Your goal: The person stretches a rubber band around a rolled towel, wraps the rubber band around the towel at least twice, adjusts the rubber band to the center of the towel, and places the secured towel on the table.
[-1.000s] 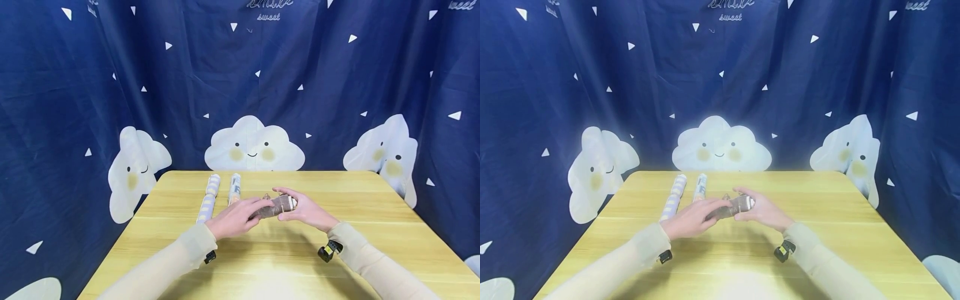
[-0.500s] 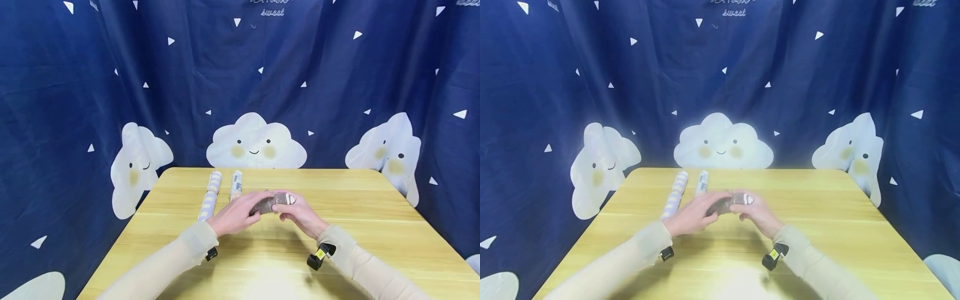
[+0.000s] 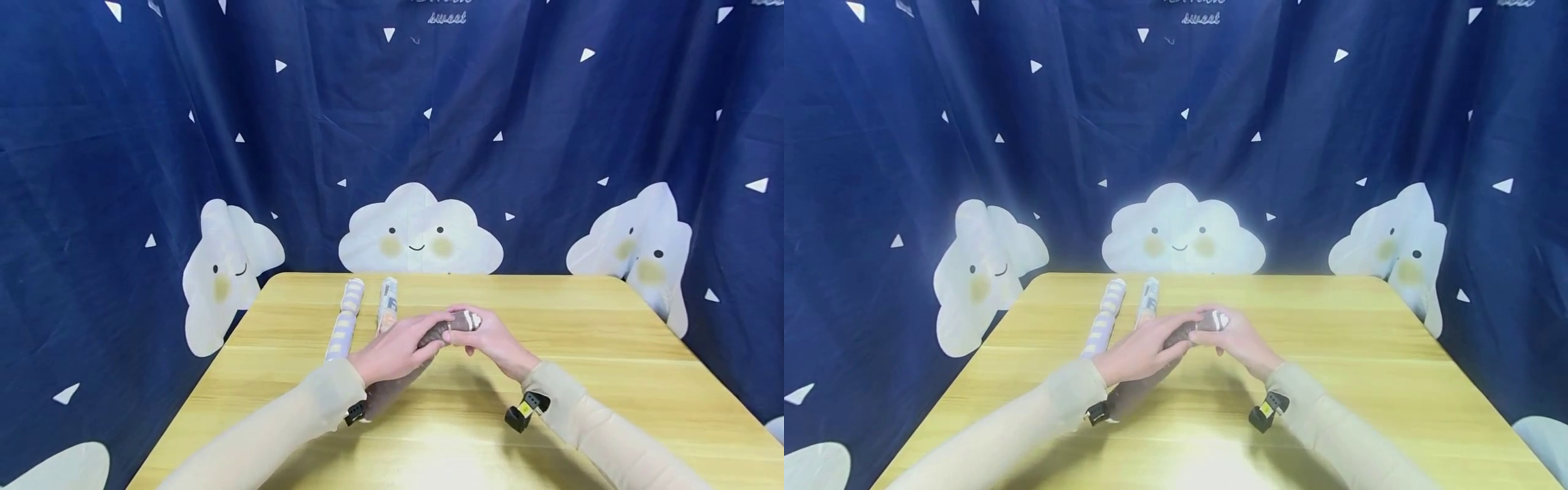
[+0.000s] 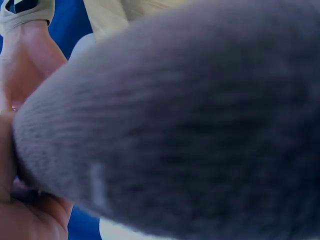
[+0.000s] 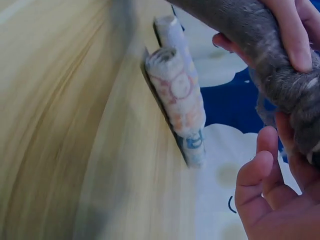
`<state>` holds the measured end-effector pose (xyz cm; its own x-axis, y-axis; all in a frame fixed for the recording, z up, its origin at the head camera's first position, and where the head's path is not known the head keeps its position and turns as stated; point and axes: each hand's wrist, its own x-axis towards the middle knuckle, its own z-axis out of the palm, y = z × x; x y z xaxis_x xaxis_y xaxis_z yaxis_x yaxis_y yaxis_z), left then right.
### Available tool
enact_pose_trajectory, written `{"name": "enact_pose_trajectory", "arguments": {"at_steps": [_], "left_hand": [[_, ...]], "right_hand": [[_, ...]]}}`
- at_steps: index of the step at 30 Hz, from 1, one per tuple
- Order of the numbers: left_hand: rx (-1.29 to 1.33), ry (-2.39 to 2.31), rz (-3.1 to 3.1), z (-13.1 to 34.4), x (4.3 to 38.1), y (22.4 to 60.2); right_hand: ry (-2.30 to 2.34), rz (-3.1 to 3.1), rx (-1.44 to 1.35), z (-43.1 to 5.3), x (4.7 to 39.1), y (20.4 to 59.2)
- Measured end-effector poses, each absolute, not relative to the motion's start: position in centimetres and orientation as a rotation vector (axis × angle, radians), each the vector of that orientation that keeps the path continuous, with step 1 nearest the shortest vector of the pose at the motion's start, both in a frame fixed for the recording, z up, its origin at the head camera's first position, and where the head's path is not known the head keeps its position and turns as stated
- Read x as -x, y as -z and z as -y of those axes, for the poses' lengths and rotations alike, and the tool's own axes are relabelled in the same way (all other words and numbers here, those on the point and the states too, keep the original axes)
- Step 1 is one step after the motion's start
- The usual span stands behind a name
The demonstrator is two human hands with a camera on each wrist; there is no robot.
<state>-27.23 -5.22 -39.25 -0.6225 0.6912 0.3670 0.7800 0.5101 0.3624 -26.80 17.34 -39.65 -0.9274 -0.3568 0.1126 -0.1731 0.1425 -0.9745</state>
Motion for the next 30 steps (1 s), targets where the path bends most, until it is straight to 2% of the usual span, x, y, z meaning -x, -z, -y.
{"name": "enact_pose_trajectory", "arguments": {"at_steps": [9,16,19,26,30], "left_hand": [[1.108,0.898,2.478,4.5,27.4,39.3],[0.966,0.963,2.484,4.5,27.4,39.4],[0.878,1.03,2.456,4.7,27.7,39.6],[0.762,1.115,2.415,4.8,27.7,39.2],[0.763,1.142,2.392,4.6,27.3,38.9]], "right_hand": [[2.005,-2.246,0.33,-16.6,26.1,40.2],[1.967,-2.515,0.266,-15.6,25.7,40.3],[1.954,-2.615,0.326,-15.6,25.3,40.2],[1.861,-2.388,0.739,-15.5,24.7,40.5],[1.715,-2.236,0.706,-15.1,25.1,40.2]]}}
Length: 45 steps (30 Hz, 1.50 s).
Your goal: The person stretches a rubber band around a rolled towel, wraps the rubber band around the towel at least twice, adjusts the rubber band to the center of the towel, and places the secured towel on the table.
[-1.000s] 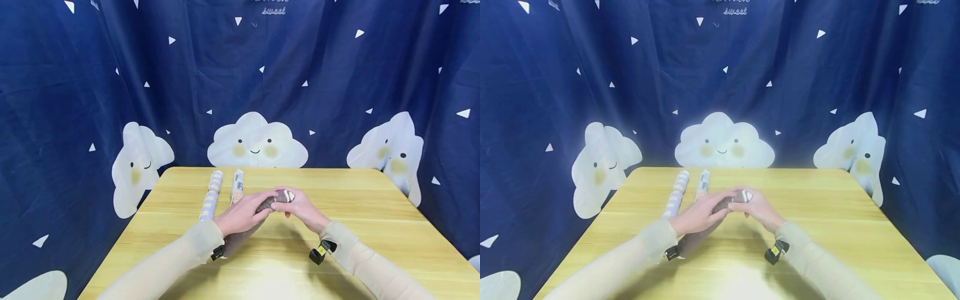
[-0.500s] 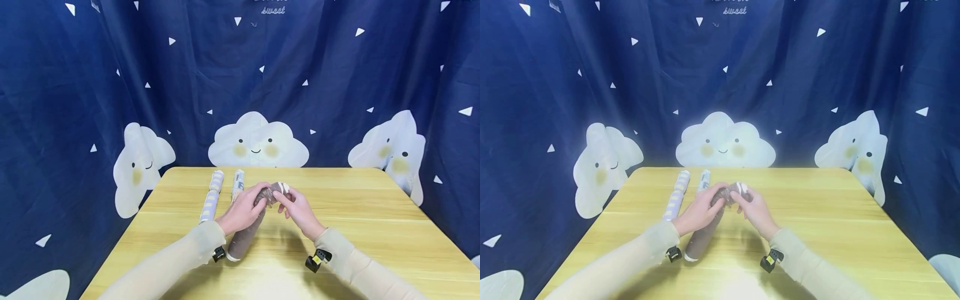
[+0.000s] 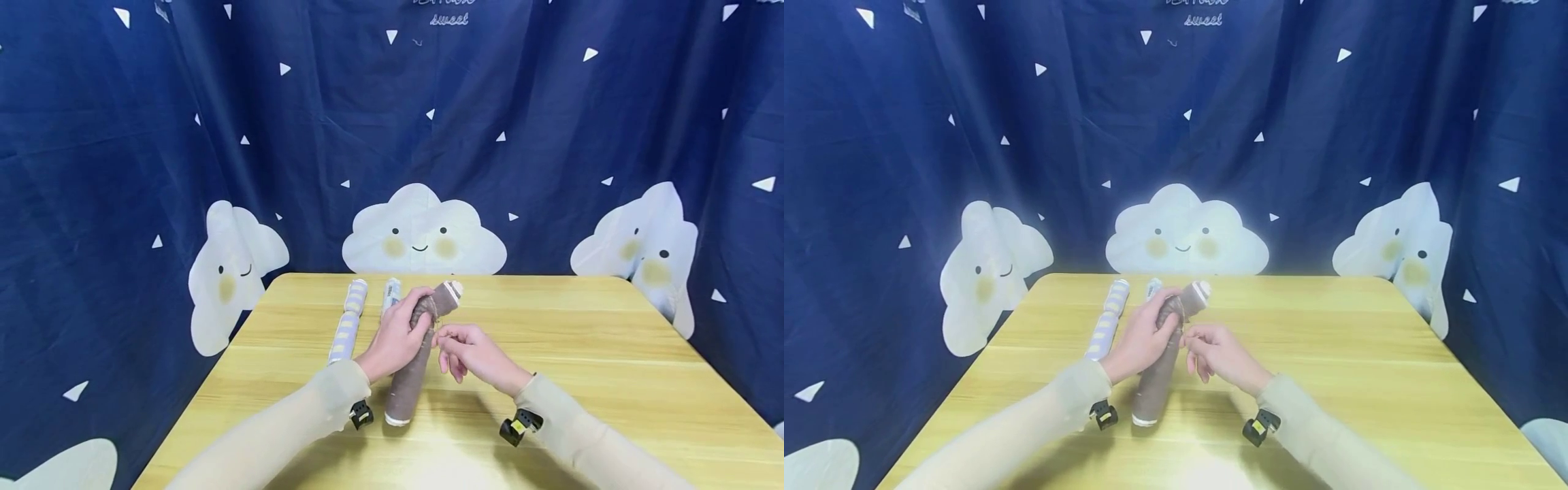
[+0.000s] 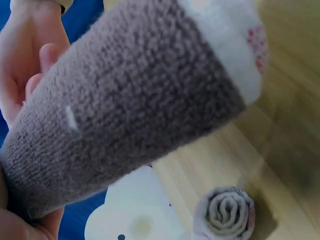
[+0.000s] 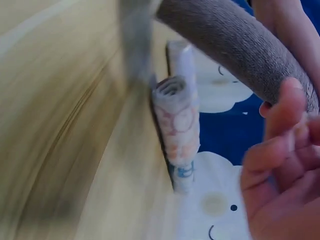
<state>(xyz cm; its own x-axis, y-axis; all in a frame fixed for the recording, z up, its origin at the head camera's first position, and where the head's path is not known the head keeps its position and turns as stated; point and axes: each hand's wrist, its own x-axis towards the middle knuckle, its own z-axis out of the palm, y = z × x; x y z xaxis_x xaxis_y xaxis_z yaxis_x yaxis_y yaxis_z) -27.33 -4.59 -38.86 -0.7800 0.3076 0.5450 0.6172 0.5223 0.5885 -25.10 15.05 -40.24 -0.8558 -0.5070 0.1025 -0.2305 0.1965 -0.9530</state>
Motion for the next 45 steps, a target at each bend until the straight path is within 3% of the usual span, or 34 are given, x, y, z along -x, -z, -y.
{"name": "enact_pose_trajectory", "arguments": {"at_steps": [10,19,23,29,37,45], "left_hand": [[0.888,1.354,2.292,4.3,25.5,38.6],[0.794,1.764,2.25,4.8,24.4,40.4],[0.576,2.023,2.168,4.3,24.4,40.4],[0.25,2.422,1.987,3.3,24.8,39.5],[0.129,2.465,1.989,2.6,25.0,38.8],[0.086,2.425,1.95,2.1,24.3,38.6]], "right_hand": [[1.647,-2.148,0.35,-15.2,26.7,41.7],[2.546,-1.92,-0.254,-13.4,28.5,39.3],[2.838,-1.619,-0.218,-12.9,28.8,39.0],[2.872,-1.539,-0.028,-13.1,28.1,40.0],[2.742,-1.832,0.394,-14.2,27.0,40.3],[2.707,-1.646,0.184,-14.2,27.6,41.3]]}}
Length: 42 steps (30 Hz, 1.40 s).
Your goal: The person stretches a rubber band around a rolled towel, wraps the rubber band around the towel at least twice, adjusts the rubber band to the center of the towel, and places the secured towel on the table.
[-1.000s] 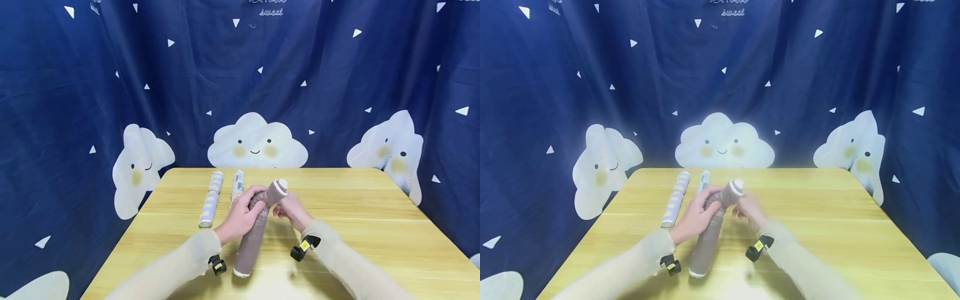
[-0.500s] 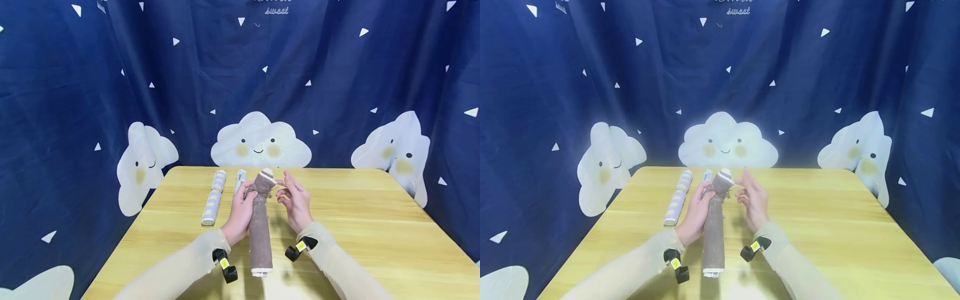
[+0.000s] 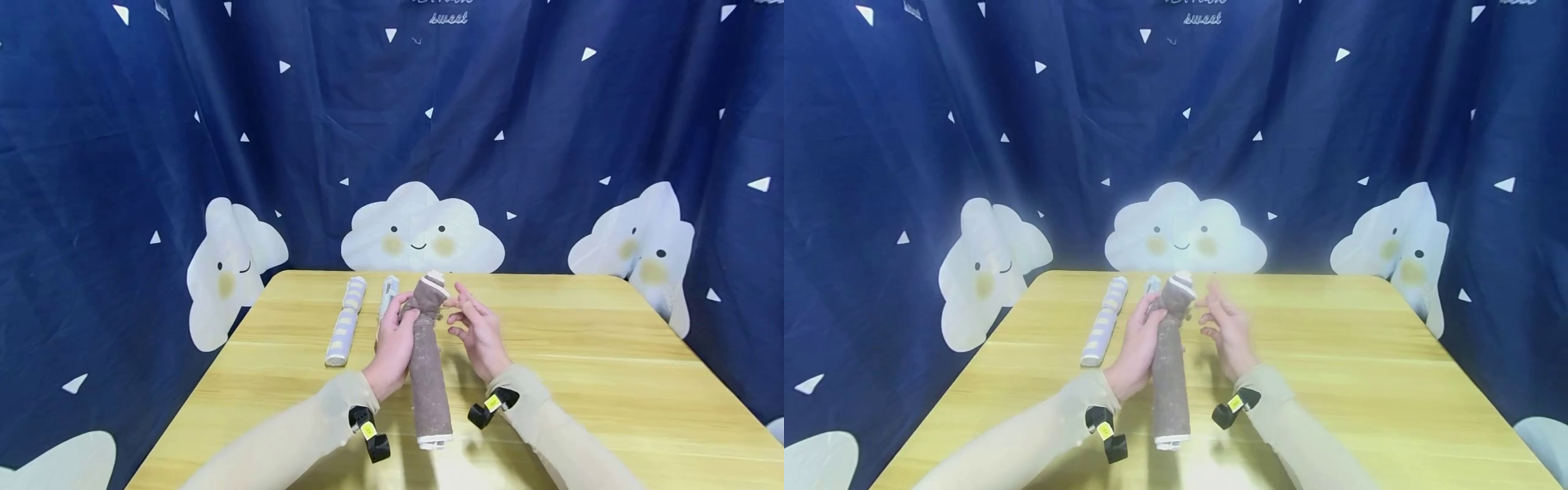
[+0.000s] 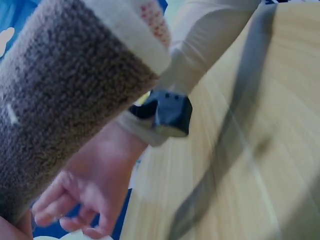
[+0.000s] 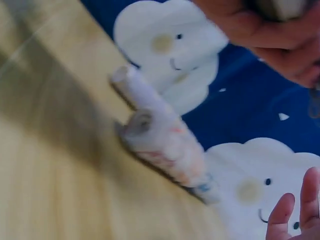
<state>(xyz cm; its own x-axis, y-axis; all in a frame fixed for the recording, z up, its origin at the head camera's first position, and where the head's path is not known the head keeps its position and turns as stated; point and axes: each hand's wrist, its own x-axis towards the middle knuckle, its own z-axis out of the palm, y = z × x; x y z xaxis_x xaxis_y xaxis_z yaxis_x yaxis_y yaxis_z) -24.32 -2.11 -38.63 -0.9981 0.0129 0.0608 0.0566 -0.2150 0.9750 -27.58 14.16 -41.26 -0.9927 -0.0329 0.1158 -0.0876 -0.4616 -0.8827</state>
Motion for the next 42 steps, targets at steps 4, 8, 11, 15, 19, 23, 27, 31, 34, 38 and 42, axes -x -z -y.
{"name": "enact_pose_trajectory", "arguments": {"at_steps": [4,8,11,15,19,23,27,31,34,38,42], "left_hand": [[0.018,2.437,1.883,2.0,24.4,38.9],[-0.03,2.439,1.844,1.8,24.5,38.9],[-0.059,2.433,1.845,1.5,24.6,38.7],[-0.061,2.375,1.907,1.3,25.0,38.8],[0.048,2.105,2.151,1.6,25.1,39.3],[0.361,1.626,2.392,3.0,25.0,39.9],[0.707,1.288,2.436,4.4,25.3,39.5],[0.92,1.006,2.484,4.8,25.6,38.4],[0.992,0.873,2.533,5.0,25.7,38.0],[1.052,0.754,2.583,5.2,25.4,38.0],[1.071,0.734,2.577,5.2,25.3,38.3]], "right_hand": [[-2.652,1.656,-0.098,-13.2,27.8,42.1],[-2.57,1.631,-0.117,-12.6,27.7,42.1],[-2.476,1.683,-0.164,-12.5,27.6,41.6],[-2.21,1.881,-0.244,-13.1,27.4,41.3],[-1.893,2.004,-0.376,-13.8,27.2,40.9],[-1.787,2.103,-0.492,-14.5,27.0,39.8],[-1.742,2.252,-0.627,-15.6,26.7,38.5],[-1.665,2.338,-0.776,-16.7,26.7,37.3],[-1.592,2.424,-0.856,-16.8,26.9,36.7],[-1.427,2.569,-0.91,-16.8,27.0,36.4],[-1.308,2.626,-0.923,-16.6,26.7,36.0]]}}
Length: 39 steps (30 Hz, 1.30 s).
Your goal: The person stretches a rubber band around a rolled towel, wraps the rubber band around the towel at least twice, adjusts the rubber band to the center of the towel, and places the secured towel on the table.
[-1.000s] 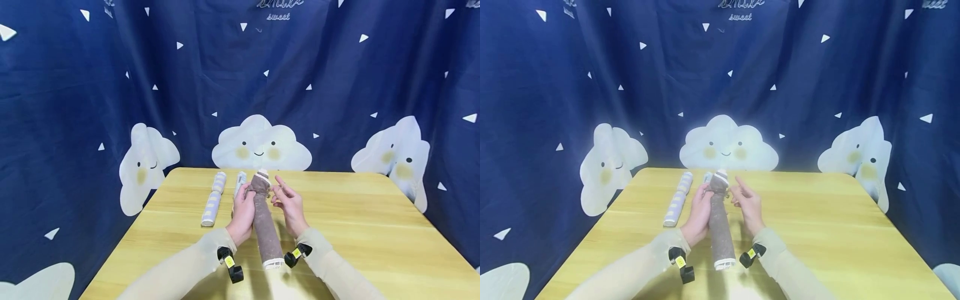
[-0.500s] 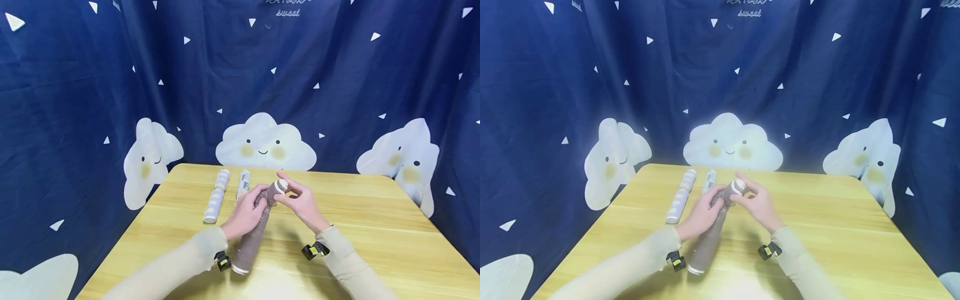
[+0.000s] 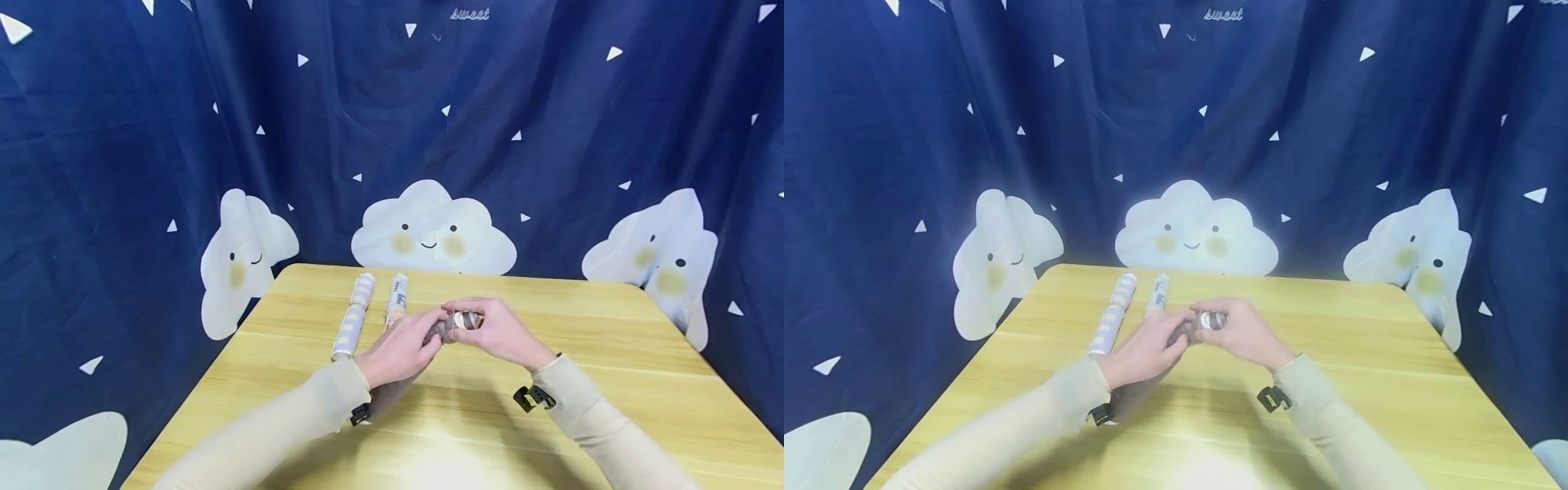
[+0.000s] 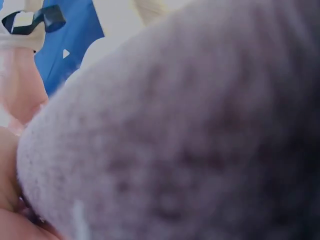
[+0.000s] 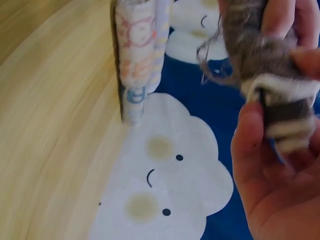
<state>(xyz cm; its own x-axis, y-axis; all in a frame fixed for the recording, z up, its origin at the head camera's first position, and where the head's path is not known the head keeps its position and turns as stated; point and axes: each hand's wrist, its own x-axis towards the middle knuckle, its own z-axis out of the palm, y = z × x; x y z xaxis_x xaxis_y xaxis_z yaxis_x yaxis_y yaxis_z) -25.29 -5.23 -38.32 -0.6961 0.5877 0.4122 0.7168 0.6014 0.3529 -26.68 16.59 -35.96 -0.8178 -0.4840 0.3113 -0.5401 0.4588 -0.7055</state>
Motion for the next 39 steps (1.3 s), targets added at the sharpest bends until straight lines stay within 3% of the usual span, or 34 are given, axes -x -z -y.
{"name": "enact_pose_trajectory", "arguments": {"at_steps": [7,19,28,32,39], "left_hand": [[1.055,0.898,2.564,5.0,25.0,38.4],[1.283,0.936,2.558,6.1,26.2,38.5],[1.311,1.169,2.614,6.4,25.7,38.0],[1.328,1.077,2.597,6.3,25.6,37.1],[1.245,0.534,2.43,5.5,25.6,36.8]], "right_hand": [[-1.358,2.666,-0.835,-17.2,26.3,35.0],[-1.4,2.682,-1.085,-19.6,26.7,34.7],[-1.522,2.626,-1.198,-19.8,26.7,34.9],[-1.562,2.597,-1.122,-19.8,26.8,34.6],[-1.691,2.648,-0.755,-19.5,26.4,34.2]]}}
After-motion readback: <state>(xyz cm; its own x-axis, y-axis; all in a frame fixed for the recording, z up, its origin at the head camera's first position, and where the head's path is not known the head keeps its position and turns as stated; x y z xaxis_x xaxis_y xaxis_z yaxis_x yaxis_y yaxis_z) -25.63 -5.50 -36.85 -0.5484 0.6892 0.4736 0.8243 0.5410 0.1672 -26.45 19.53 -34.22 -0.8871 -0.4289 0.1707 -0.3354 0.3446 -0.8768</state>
